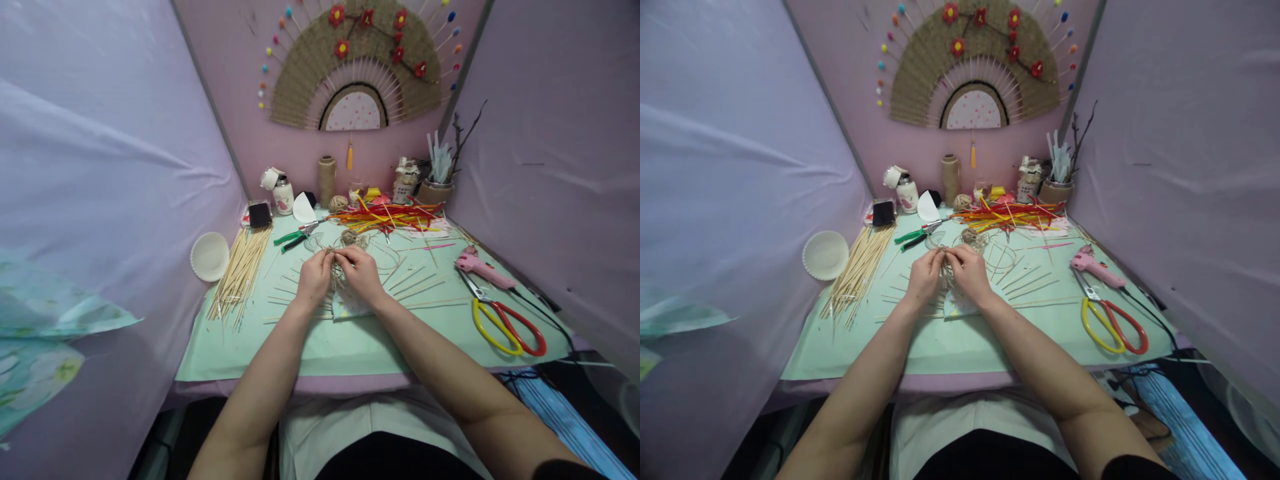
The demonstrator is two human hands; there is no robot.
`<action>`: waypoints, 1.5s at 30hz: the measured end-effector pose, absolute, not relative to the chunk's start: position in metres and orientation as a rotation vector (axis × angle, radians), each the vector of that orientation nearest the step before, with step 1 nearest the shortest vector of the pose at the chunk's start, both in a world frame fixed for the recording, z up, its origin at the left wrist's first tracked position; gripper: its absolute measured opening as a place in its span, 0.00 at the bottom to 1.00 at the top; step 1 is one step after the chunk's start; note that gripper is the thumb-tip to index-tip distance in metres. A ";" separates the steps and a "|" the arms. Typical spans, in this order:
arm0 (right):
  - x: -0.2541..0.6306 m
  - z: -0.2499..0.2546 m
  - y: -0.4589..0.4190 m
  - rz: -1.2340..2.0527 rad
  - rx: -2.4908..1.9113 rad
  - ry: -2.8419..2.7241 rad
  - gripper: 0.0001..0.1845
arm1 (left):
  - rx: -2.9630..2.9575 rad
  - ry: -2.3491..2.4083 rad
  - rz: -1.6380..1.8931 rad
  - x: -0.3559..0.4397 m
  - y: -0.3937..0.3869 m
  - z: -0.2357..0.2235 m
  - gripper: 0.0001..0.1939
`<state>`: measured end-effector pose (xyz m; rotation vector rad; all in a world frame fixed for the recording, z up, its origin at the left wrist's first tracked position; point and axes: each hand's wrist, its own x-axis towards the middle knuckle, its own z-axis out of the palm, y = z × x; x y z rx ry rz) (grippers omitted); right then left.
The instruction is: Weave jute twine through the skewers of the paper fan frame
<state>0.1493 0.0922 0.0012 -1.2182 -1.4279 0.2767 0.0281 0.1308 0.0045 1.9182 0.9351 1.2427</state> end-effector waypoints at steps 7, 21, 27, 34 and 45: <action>0.140 -0.004 0.092 0.172 -1.278 -1.642 0.19 | 1.755 1.060 1.201 0.031 0.137 -0.004 0.13; 0.168 0.007 0.099 0.577 -1.095 -1.419 0.17 | 1.836 0.813 1.058 0.032 0.133 0.004 0.11; 0.162 0.010 0.094 0.374 -1.116 -1.341 0.06 | 1.896 0.789 1.134 0.030 0.135 0.004 0.12; 0.145 0.010 0.085 0.190 -1.084 -1.342 0.05 | 1.789 0.828 1.291 0.030 0.133 0.002 0.14; 0.141 0.007 0.082 -0.201 -1.208 -1.670 0.07 | 1.307 0.587 1.286 0.039 0.132 0.001 0.11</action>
